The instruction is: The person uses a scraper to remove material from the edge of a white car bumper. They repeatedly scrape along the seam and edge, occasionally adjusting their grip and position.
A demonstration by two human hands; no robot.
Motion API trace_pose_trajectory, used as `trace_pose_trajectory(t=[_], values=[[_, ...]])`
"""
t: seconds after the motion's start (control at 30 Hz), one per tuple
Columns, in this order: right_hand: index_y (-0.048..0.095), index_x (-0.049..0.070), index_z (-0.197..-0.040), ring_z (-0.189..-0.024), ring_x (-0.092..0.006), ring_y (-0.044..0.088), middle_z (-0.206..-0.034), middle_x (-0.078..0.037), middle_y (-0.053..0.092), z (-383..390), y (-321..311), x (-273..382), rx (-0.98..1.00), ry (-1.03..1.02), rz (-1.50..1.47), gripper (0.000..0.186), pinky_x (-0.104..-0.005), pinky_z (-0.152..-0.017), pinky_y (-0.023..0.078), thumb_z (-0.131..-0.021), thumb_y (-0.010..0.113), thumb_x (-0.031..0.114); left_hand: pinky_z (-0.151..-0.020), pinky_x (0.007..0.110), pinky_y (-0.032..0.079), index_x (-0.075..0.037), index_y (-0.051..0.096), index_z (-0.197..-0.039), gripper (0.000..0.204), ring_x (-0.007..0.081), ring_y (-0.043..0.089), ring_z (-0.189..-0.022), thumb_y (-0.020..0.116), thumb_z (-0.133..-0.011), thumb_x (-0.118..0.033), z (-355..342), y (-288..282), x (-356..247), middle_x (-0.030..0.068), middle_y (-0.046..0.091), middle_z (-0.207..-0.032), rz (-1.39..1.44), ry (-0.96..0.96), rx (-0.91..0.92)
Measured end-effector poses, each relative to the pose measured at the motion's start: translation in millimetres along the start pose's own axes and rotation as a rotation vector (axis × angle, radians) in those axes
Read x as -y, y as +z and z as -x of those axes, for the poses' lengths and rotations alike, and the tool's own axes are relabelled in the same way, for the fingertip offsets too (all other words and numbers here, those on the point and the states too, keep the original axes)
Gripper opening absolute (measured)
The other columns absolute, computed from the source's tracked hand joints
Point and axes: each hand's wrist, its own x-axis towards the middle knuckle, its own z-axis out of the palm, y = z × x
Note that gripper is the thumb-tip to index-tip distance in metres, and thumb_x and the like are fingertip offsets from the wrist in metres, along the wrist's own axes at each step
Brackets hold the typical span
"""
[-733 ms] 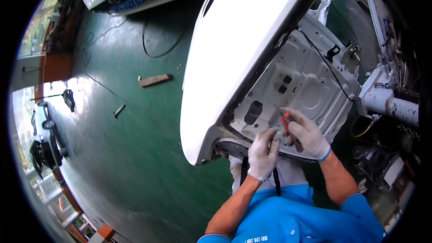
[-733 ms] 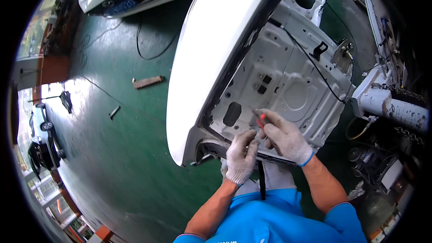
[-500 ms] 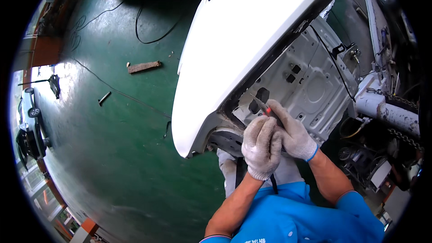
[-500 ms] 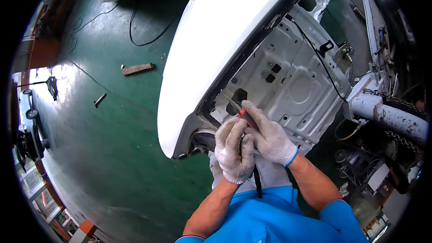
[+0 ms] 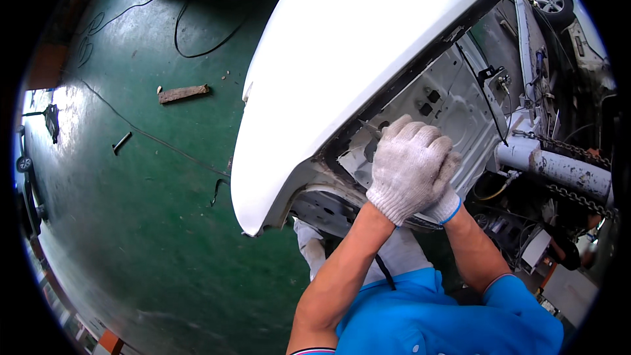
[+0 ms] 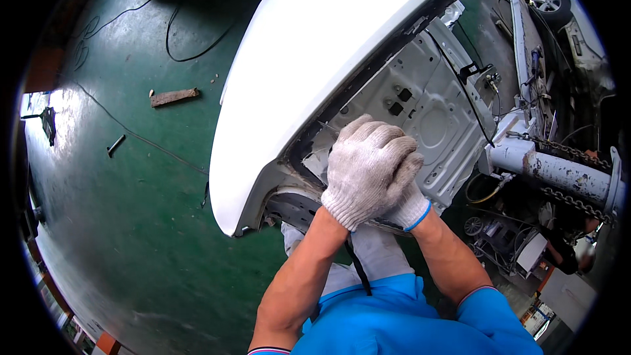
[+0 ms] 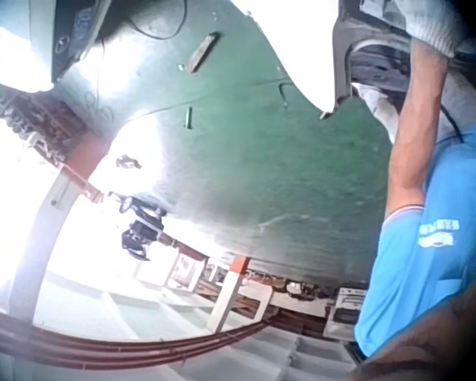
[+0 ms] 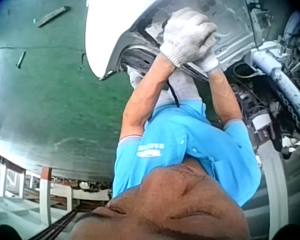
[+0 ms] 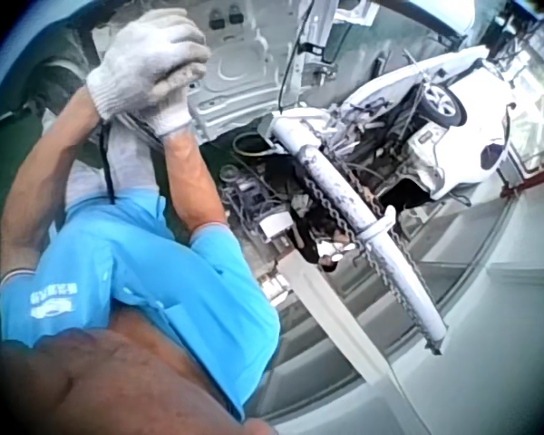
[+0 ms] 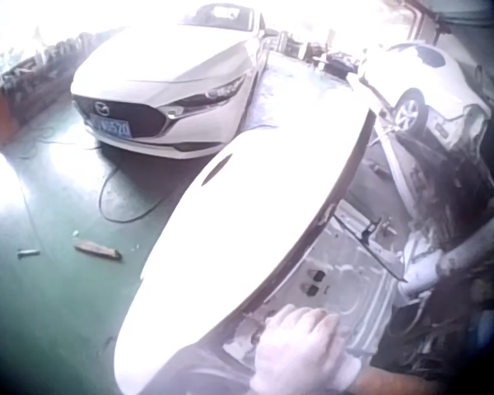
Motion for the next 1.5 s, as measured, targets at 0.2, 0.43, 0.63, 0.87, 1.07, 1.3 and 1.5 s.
trace_pose_trajectory(t=[0.2,0.43,0.63,0.87,1.07,1.3,1.5], values=[[0.042,0.007,-0.153,-0.143,-0.0362,0.045,-0.153,-0.019,0.048,-10.3,-1.9,10.9,0.075,0.115,-0.107,0.077,-0.0478,-0.122,0.033,-0.091,0.074,0.041,-0.084,0.044,0.054,-0.010,0.076,-0.075,0.017,0.0326,0.069,-0.076,0.076,-0.083,-0.025,-10.0,-11.8,17.7,0.0089,0.069,-0.074,0.005,0.010,-0.005],[0.047,0.008,-0.148,-0.139,-0.0358,0.048,-0.147,-0.018,0.053,-35.3,-38.8,48.3,0.185,0.259,-0.193,0.069,-0.0489,-0.120,0.034,-0.092,0.074,0.036,-0.072,0.043,0.051,-0.006,0.071,-0.070,0.021,0.0344,0.064,-0.067,0.077,-0.082,-0.022,-6.4,-24.5,24.8,0.0125,0.063,-0.067,0.161,-0.047,-0.044],[0.068,0.011,-0.123,-0.102,-0.0306,0.073,-0.117,-0.013,0.073,-44.9,-15.8,72.5,0.344,0.205,-0.037,0.036,-0.0441,-0.083,0.060,-0.091,0.066,0.028,-0.070,0.043,0.050,-0.005,0.067,-0.066,0.019,0.0345,0.062,-0.063,0.075,-0.080,-0.015,43.6,-29.2,43.3,0.0127,0.058,-0.062,0.089,-0.224,-0.012],[0.054,0.009,-0.142,-0.135,-0.0334,0.050,-0.143,-0.016,0.055,15.8,5.2,82.6,0.181,0.228,-0.467,0.050,-0.0471,-0.116,0.037,-0.094,0.065,0.021,-0.099,0.051,0.053,-0.012,0.077,-0.083,0.008,0.0260,0.071,-0.079,0.077,-0.078,-0.018,51.9,-43.1,-4.7,0.0063,0.074,-0.083,0.095,-0.064,-0.057],[0.046,0.008,-0.148,-0.142,-0.0331,0.044,-0.149,-0.017,0.050,-0.8,7.1,53.8,0.018,0.279,-0.310,0.058,-0.0471,-0.122,0.032,-0.098,0.064,0.030,-0.098,0.048,0.053,-0.011,0.078,-0.080,0.012,0.0286,0.071,-0.079,0.079,-0.081,-0.022,11.2,-25.0,14.1,0.0078,0.072,-0.079,0.085,0.018,0.017],[0.053,0.008,-0.142,-0.130,-0.0338,0.058,-0.138,-0.017,0.060,-27.7,5.2,72.5,-0.096,0.338,-0.275,0.055,-0.0443,-0.111,0.046,-0.093,0.071,0.027,-0.089,0.045,0.054,-0.007,0.075,-0.074,0.018,0.0339,0.069,-0.078,0.079,-0.080,-0.023,11.2,-34.4,34.3,0.0108,0.065,-0.069,0.143,0.003,0.009],[0.050,0.007,-0.141,-0.131,-0.0325,0.056,-0.139,-0.017,0.057,-35.7,13.2,87.9,-0.084,0.545,-0.631,0.055,-0.0431,-0.112,0.045,-0.093,0.071,0.024,-0.087,0.044,0.054,-0.005,0.071,-0.071,0.018,0.0345,0.067,-0.076,0.079,-0.079,-0.019,20.7,-41.2,44.7,0.0107,0.062,-0.068,0.260,0.018,-0.002]])
